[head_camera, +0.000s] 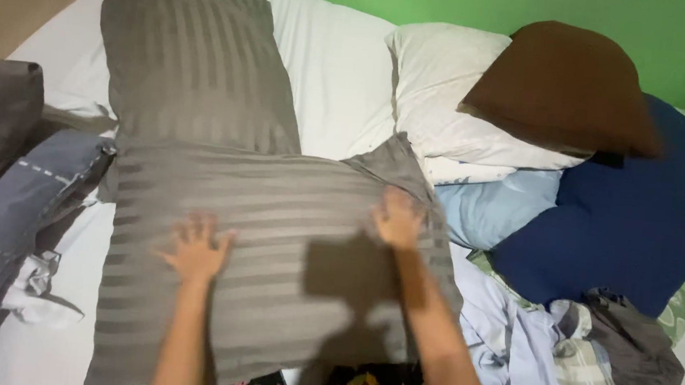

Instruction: Putting a pillowcase onto a pillow and organizing bedding.

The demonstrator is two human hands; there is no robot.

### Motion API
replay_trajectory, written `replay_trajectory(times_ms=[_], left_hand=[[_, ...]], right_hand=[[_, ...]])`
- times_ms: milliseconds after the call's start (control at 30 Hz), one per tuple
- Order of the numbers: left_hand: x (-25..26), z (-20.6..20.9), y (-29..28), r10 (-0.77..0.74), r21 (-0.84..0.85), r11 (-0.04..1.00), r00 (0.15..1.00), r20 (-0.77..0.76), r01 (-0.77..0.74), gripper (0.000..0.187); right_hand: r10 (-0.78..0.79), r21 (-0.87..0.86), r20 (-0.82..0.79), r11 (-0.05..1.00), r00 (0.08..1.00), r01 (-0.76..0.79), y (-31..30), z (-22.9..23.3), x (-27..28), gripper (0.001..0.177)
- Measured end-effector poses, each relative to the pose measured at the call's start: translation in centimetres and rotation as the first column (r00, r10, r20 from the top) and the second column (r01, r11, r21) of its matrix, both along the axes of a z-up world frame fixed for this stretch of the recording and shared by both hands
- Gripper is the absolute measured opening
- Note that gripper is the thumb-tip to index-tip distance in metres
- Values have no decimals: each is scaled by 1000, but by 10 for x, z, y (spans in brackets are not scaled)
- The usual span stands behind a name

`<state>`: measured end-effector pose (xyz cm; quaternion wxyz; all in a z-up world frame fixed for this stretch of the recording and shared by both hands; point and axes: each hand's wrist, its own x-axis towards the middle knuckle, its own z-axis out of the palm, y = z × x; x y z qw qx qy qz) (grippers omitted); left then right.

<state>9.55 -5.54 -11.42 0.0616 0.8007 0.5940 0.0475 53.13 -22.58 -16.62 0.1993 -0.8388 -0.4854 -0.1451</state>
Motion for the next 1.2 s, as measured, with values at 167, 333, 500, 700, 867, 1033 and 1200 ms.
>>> replay_trajectory(times_ms=[167,333,500,700,867,1033,1200], left_hand=[[-55,5,64,272,-236,938,961,51,-253,111],[-61,-6,95,400,-273,884,916,21,-379,122],[-80,-18,119,532,-307,833,818,220,-460,125],[-120,-23,111,647,-427,725,747,154,-540,125],[-173,-21,78,523,-174,841,690,501,-512,111],[-224,-14,17,475,-121,802,502,723,-585,90],[-228,-17,-8,522,-236,760,353,776,-606,83]], right_hand=[[-284,-40,-120,959,951,282,18,25,63,49],[-191,248,-240,936,952,250,71,60,79,52],[-248,4,-367,963,897,268,98,67,96,58],[-391,-155,-300,920,870,360,90,54,130,42],[-496,-83,-207,868,843,490,56,67,174,36],[-491,-1,-181,866,852,499,-2,81,186,40],[-63,-23,-542,998,838,60,-52,47,118,42]])
